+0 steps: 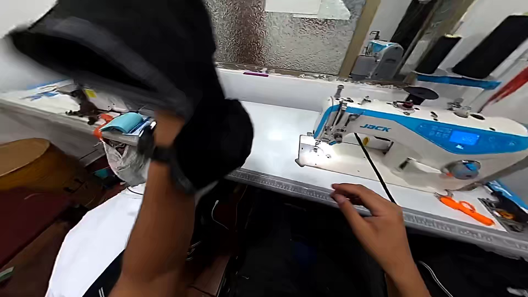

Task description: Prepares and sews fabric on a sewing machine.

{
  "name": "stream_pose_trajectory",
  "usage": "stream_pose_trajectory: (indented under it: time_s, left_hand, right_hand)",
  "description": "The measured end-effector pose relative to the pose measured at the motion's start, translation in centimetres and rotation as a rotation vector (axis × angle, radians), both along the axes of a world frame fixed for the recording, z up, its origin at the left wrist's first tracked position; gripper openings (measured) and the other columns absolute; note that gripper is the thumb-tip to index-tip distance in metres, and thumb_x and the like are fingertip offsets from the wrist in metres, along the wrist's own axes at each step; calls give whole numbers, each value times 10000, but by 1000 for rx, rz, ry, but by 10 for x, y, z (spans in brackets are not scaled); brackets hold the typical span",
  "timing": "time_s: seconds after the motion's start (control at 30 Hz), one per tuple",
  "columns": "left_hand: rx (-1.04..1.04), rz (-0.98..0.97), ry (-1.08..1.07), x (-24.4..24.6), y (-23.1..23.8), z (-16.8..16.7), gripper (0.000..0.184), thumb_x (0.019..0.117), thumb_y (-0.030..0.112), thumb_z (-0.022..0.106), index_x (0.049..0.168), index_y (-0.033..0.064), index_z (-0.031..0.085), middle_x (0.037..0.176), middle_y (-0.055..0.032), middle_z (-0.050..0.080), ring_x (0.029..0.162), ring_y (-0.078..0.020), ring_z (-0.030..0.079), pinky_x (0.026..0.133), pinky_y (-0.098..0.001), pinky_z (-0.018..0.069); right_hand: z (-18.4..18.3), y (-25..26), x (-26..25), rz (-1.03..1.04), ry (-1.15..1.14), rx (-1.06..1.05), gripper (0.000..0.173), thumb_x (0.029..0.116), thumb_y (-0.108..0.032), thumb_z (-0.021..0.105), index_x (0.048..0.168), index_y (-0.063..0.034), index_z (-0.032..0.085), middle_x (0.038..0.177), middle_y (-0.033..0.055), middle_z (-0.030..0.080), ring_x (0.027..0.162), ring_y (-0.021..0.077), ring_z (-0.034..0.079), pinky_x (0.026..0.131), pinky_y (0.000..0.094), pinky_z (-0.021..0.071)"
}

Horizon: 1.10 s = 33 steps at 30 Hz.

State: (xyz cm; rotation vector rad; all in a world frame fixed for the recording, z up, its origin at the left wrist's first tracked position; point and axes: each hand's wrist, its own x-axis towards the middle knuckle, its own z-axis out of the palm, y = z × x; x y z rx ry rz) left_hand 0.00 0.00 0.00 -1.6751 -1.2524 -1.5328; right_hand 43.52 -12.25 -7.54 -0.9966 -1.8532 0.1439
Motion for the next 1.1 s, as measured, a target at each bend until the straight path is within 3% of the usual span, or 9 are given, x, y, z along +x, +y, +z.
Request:
stream_pose_trajectory:
  time_s: [0.1,0.23,0.33,0.47,0.57,0.67,0.8,0.97,1.1]
  left_hand:
    - [-518,-167,-148,108,-18,82,471,985,13,575,1405,-161,454,1404,-279,550,1320,-205,506,1122,-267,358]
    - [-791,-335,311,115,114,-20,449,1007,174,604,1435,45,568,1398,-183,618,1323,-317,576,1121,-540,438]
    - [-1116,-205,503,119,145,-119,501,1092,403,413,1551,208,466,1598,-129,436,1477,-408,381,1136,-739,273]
    - [-1045,-271,439,111,117,-167,649,1083,507,185,1575,156,422,1670,-80,322,1552,-326,257,1201,-687,173]
    - [-932,-575,12,102,102,-153,641,1101,441,186,1512,47,479,1604,-96,429,1494,-233,381,1252,-522,246]
    - [-649,-451,-399,79,73,-126,372,1064,158,390,1286,-32,619,1284,-151,658,1155,-208,648,1021,-427,531]
    - [-623,-84,-579,67,-3,-119,246,1017,183,541,1181,29,639,957,-60,673,725,-116,623,639,-316,548]
    - [-915,17,-425,111,-35,-175,743,870,407,774,1436,-4,523,1384,-266,548,1155,-398,625,919,-606,547]
    - [-690,71,-409,127,-25,-200,399,920,164,698,1269,-24,650,1218,-212,650,1023,-312,687,871,-493,594]
  right_hand:
    - [-46,38,42,-121,69,-185,317,1011,-276,596,1136,-11,717,968,77,745,825,105,713,743,309,618]
    - [-89,69,94,-268,75,-357,290,1010,-139,576,1163,91,662,971,159,726,849,128,704,777,306,600]
    - [-98,81,125,-354,102,-433,251,1005,-68,560,1145,118,653,937,141,716,825,103,688,773,291,591]
    - [-105,104,129,-366,99,-477,257,1003,-73,547,1137,119,653,911,115,707,796,65,664,725,238,569]
    - [-101,122,96,-276,0,-384,283,987,-127,600,1151,89,680,984,163,719,848,112,684,756,273,582]
    - [-91,134,41,-58,-18,-319,253,970,-145,613,1142,12,711,1016,112,726,872,106,681,699,256,568]
    - [-83,142,-36,94,-32,-195,195,976,-185,622,1065,-80,760,1008,49,733,904,94,690,762,255,594]
    - [-63,179,-124,132,-181,-121,204,963,-200,651,1109,-101,755,1094,62,718,1024,202,694,862,414,598]
    - [-46,208,-169,325,-492,-244,452,863,-189,791,1289,-112,662,1249,143,647,1181,348,611,937,551,541]
